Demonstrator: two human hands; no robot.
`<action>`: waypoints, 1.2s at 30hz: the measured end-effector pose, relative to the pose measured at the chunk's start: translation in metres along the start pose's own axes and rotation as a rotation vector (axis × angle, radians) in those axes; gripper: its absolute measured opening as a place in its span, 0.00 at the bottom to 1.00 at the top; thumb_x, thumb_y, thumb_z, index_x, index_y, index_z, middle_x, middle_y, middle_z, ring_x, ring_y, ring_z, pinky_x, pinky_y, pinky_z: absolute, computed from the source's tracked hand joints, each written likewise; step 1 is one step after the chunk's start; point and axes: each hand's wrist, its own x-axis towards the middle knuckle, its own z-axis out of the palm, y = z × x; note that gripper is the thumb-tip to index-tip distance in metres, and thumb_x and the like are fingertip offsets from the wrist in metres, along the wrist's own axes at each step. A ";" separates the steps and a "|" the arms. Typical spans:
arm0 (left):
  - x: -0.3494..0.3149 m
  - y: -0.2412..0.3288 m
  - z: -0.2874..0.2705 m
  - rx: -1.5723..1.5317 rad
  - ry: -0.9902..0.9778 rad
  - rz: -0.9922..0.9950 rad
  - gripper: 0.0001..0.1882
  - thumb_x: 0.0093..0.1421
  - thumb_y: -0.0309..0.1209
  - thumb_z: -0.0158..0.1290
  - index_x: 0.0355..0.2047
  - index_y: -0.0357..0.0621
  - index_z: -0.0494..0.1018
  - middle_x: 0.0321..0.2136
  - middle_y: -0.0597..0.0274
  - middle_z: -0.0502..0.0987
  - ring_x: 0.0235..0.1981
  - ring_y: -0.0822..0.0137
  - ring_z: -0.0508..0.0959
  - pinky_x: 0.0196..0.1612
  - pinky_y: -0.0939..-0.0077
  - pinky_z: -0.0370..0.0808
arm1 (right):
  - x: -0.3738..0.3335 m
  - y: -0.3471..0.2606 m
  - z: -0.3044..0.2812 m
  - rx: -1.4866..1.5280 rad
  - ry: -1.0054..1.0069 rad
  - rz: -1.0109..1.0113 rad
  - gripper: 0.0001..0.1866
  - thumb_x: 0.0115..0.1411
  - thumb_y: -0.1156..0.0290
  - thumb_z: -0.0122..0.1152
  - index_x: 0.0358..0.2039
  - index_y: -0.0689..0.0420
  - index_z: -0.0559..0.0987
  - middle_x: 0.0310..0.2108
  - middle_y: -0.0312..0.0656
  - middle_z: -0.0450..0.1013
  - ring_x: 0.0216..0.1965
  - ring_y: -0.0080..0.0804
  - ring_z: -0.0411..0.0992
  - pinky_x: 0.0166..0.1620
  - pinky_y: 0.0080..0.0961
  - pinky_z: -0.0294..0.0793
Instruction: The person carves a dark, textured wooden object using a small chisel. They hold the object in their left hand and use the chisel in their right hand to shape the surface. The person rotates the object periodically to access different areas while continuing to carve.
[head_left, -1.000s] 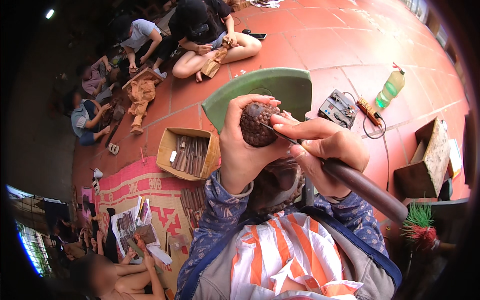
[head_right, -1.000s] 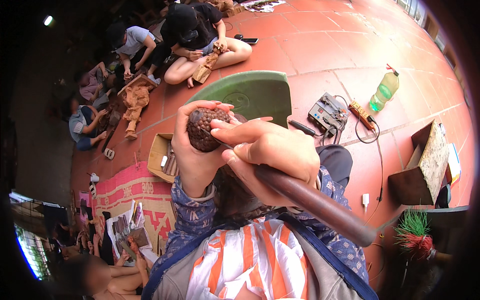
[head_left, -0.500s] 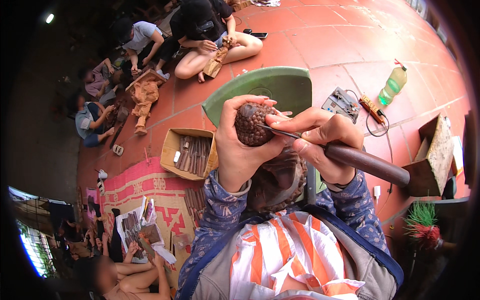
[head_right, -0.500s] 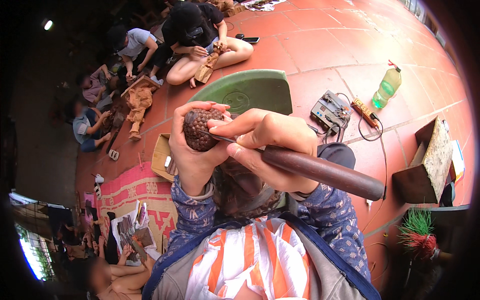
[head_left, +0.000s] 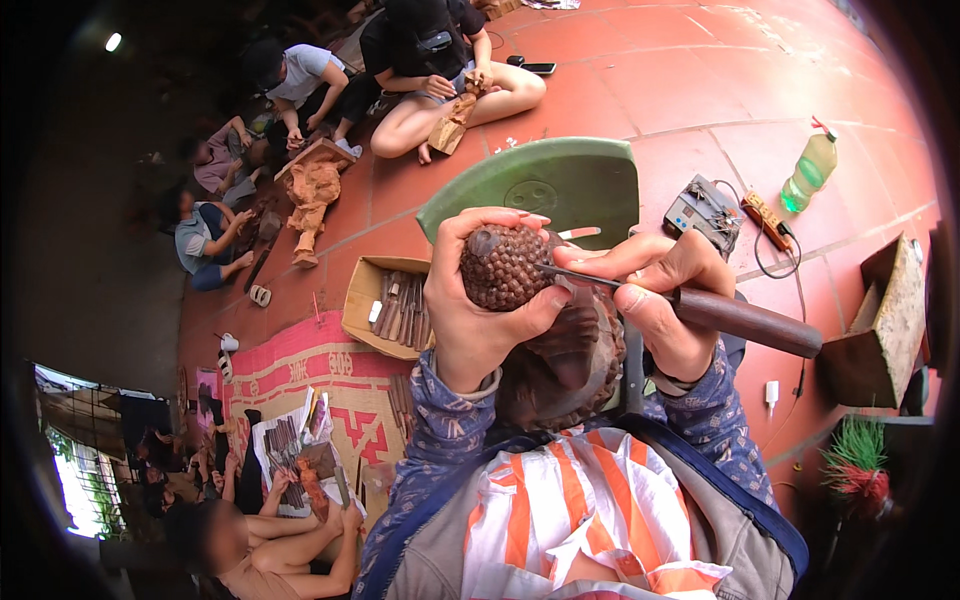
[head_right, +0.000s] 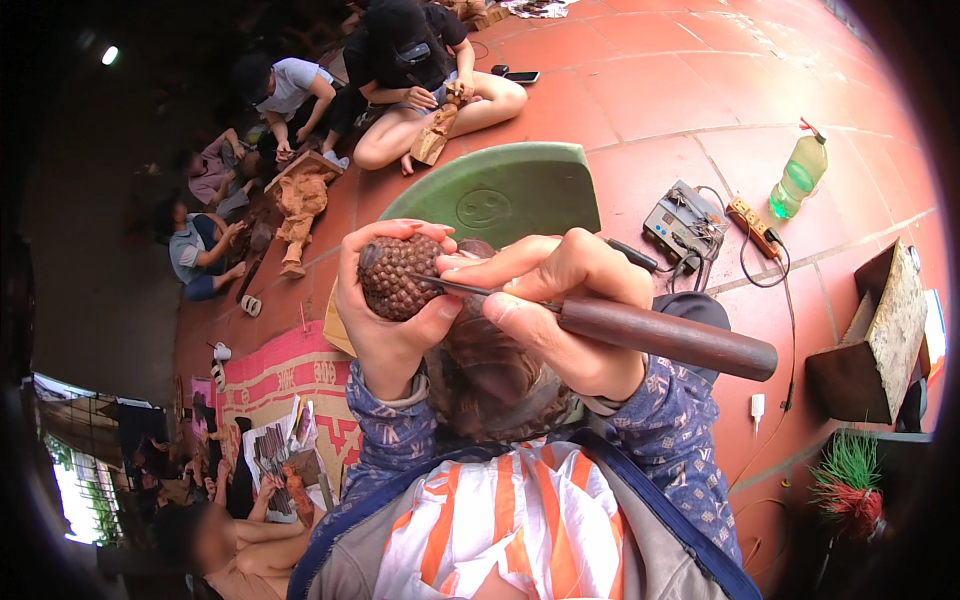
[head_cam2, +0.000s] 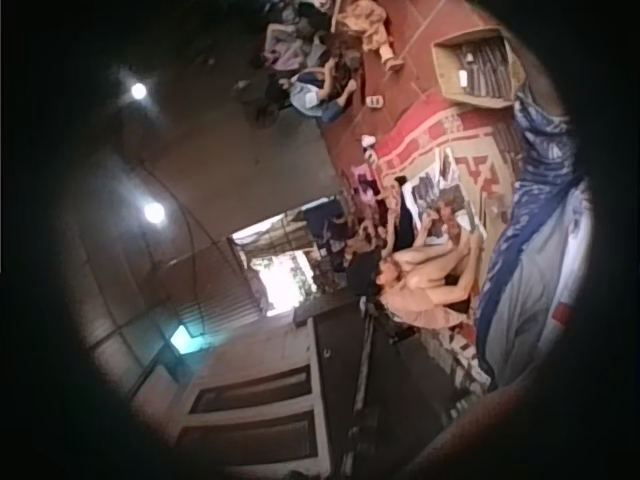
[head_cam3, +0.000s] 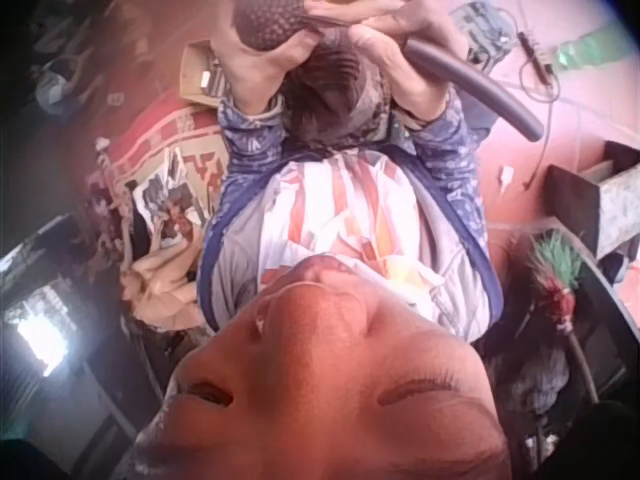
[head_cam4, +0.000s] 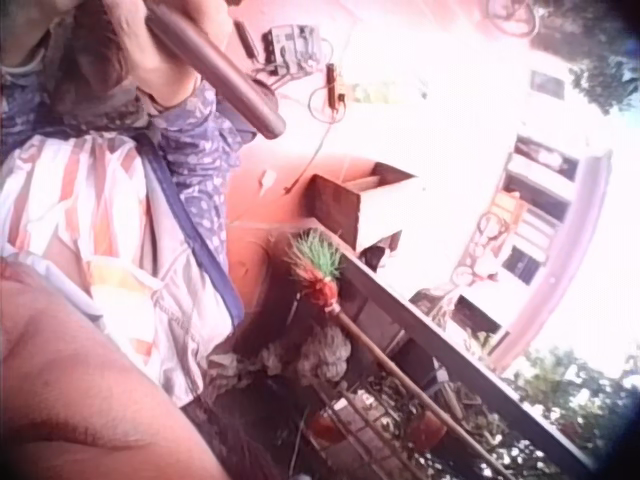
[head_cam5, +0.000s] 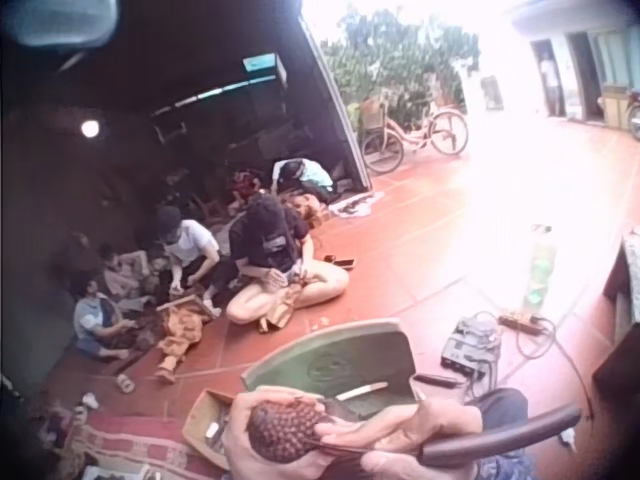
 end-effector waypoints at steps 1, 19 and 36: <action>0.000 0.000 0.000 -0.001 -0.002 -0.001 0.29 0.44 0.26 0.67 0.45 0.38 0.65 0.41 0.53 0.74 0.44 0.67 0.75 0.50 0.72 0.72 | -0.001 0.006 0.001 0.020 0.001 -0.025 0.06 0.55 0.85 0.57 0.28 0.65 0.68 0.35 0.63 0.75 0.45 0.51 0.75 0.51 0.44 0.73; 0.002 0.015 0.013 0.103 0.110 -0.017 0.18 0.50 0.24 0.61 0.40 0.36 0.67 0.38 0.55 0.74 0.41 0.68 0.75 0.48 0.73 0.71 | 0.001 0.053 -0.003 0.374 0.029 0.063 0.06 0.57 0.82 0.58 0.28 0.63 0.69 0.35 0.60 0.76 0.46 0.49 0.74 0.53 0.47 0.70; 0.002 0.014 0.013 0.021 0.100 -0.014 0.21 0.48 0.25 0.62 0.41 0.36 0.67 0.38 0.55 0.73 0.41 0.68 0.75 0.47 0.74 0.72 | -0.003 0.049 -0.001 0.295 0.010 -0.045 0.07 0.56 0.86 0.56 0.31 0.62 0.69 0.36 0.62 0.75 0.46 0.54 0.74 0.53 0.51 0.70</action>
